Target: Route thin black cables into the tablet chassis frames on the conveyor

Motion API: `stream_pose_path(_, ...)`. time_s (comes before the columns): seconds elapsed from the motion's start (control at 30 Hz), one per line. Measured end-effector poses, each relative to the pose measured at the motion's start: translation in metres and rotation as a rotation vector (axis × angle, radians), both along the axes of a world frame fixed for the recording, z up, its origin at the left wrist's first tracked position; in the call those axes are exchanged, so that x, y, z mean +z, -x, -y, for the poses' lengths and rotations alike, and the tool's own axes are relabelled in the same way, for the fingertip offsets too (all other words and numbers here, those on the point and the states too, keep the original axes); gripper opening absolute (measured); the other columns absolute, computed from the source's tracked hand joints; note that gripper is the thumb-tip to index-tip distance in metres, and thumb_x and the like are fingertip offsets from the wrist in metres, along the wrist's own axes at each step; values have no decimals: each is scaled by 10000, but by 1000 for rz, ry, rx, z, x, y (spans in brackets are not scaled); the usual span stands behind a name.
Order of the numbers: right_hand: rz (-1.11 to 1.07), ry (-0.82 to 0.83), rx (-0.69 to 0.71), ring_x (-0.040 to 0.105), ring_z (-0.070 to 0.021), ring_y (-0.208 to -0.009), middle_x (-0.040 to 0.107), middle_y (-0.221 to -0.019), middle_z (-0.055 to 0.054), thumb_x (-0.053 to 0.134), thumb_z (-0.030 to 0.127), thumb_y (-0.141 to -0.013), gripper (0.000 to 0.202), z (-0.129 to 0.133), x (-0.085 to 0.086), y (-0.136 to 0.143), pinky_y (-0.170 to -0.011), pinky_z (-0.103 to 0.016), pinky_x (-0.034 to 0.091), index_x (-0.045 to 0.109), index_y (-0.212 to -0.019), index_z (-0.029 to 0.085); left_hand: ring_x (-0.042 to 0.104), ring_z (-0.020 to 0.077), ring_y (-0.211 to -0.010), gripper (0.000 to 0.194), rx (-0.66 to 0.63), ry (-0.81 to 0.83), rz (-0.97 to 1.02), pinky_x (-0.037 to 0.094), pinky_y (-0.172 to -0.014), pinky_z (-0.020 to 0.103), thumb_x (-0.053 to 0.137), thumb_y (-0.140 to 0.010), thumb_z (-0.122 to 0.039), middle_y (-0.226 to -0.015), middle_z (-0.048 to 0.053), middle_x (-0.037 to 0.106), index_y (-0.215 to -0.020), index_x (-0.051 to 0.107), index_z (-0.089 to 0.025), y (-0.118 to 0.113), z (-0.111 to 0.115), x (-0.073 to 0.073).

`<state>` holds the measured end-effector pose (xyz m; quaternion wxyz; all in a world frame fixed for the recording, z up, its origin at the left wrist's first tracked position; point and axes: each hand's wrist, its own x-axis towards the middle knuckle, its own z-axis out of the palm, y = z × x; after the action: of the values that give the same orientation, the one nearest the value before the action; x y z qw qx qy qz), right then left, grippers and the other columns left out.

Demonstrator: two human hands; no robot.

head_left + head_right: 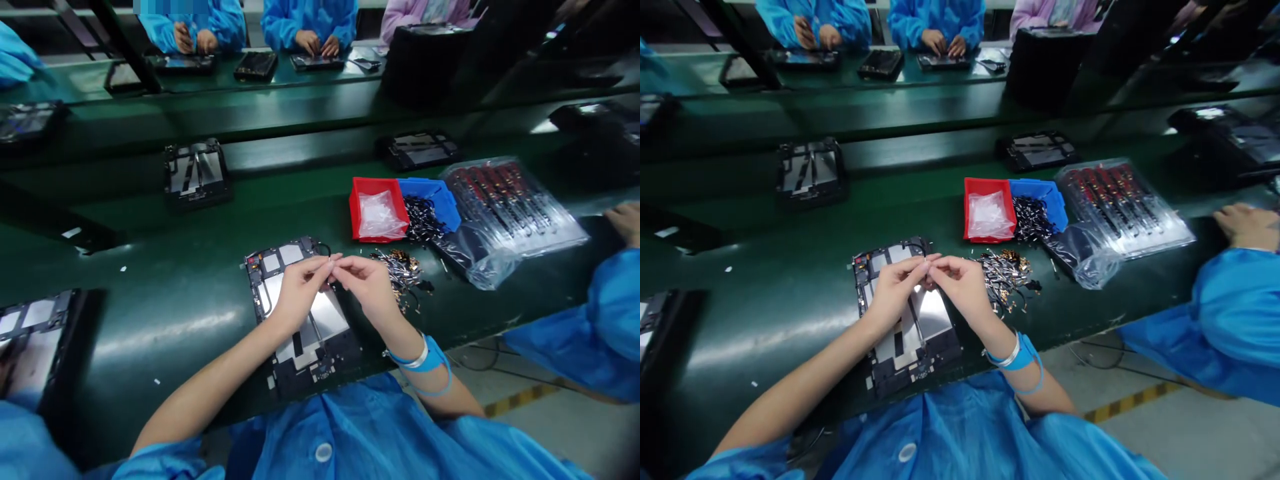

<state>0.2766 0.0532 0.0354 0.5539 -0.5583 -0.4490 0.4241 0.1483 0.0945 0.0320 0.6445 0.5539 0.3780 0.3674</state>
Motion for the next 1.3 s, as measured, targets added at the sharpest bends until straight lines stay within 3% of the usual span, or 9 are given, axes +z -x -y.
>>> stream_pose_path(0.07, 234, -91, -17, 605, -134, -563, 708, -671, -24, 632, 245, -786, 118, 4, 0, 1, -492, -246, 446, 730, -746, 193, 660, 170, -716, 303, 12, 10, -10, 495, -566, 227, 631, -815, -404, -884, 100, 744, -852, 751, -128, 2, -4, -2)
stream_pose_path(0.2, 813, -457, -215, 637, -169, -719, 730, -786, -74, 585, 129, -858, 157, 7, 4, -3, -644, -302, 510, 739, -863, 162, 641, 157, -578, 315, -45, 38, -24, 440, -452, 204, 618, -822, -416, -690, 78, 706, -830, 716, -117, 5, -12, -3)
stream_pose_path(0.3, 996, -595, -200, 618, -169, -729, 722, -803, -78, 577, 127, -881, 149, 3, 5, -5, -663, -309, 522, 723, -891, 160, 619, 138, -532, 288, -113, 35, -37, 424, -437, 188, 610, -829, -392, -615, 52, 666, -764, 688, -123, 6, -13, 1)
stream_pose_path(0.53, 1087, -684, -248, 604, -165, -725, 711, -778, -64, 626, 117, -853, 79, 4, 2, -8, -651, -290, 524, 675, -823, 172, 595, 116, -505, 256, -260, 26, -93, 384, -404, 172, 535, -863, -337, -623, 34, 648, -808, 664, -123, 7, -12, 5)
stream_pose_path(0.7, 1136, -682, -157, 611, -189, -764, 728, -832, -97, 604, 81, -846, 123, 5, 0, -11, -652, -304, 530, 705, -886, 139, 567, 108, -469, 245, -287, 31, -122, 375, -416, 183, 506, -889, -299, -600, 23, 630, -777, 641, -127, 6, -12, 5)
stream_pose_path(0.9, 1128, -607, -120, 620, -198, -782, 737, -877, -93, 577, 154, -876, 164, 4, 0, -17, -658, -326, 537, 716, -963, 157, 557, 105, -480, 284, -386, -168, -251, 430, -537, 210, 428, -902, -128, -629, -20, 637, -1068, 656, -163, 7, -7, 16)
stream_pose_path(1.0, 1187, -616, -95, 616, -194, -747, 738, -853, -90, 564, 146, -870, 166, 4, 1, -16, -621, -321, 524, 721, -922, 151, 557, 112, -471, 261, -390, -189, -287, 437, -537, 219, 433, -899, -130, -617, -15, 650, -1010, 666, -165, 9, -8, 17)
stream_pose_path(1.17, 1252, -660, -72, 619, -173, -700, 743, -807, -55, 540, 114, -858, 186, -7, 5, -32, -588, -299, 513, 718, -859, 170, 629, 142, -504, 206, -406, 59, -178, 460, -442, 215, 469, -894, -232, -715, 51, 705, -964, 634, -131, 11, -14, 15)
stream_pose_path(1.3, 1247, -649, -256, 640, -174, -679, 740, -753, -37, 561, 125, -864, 173, -19, 16, -53, -628, -317, 521, 716, -840, 198, 670, 151, -523, 203, -275, 195, -122, 411, -373, 169, 548, -863, -282, -773, 110, 726, -922, 619, -100, 12, -22, 12)
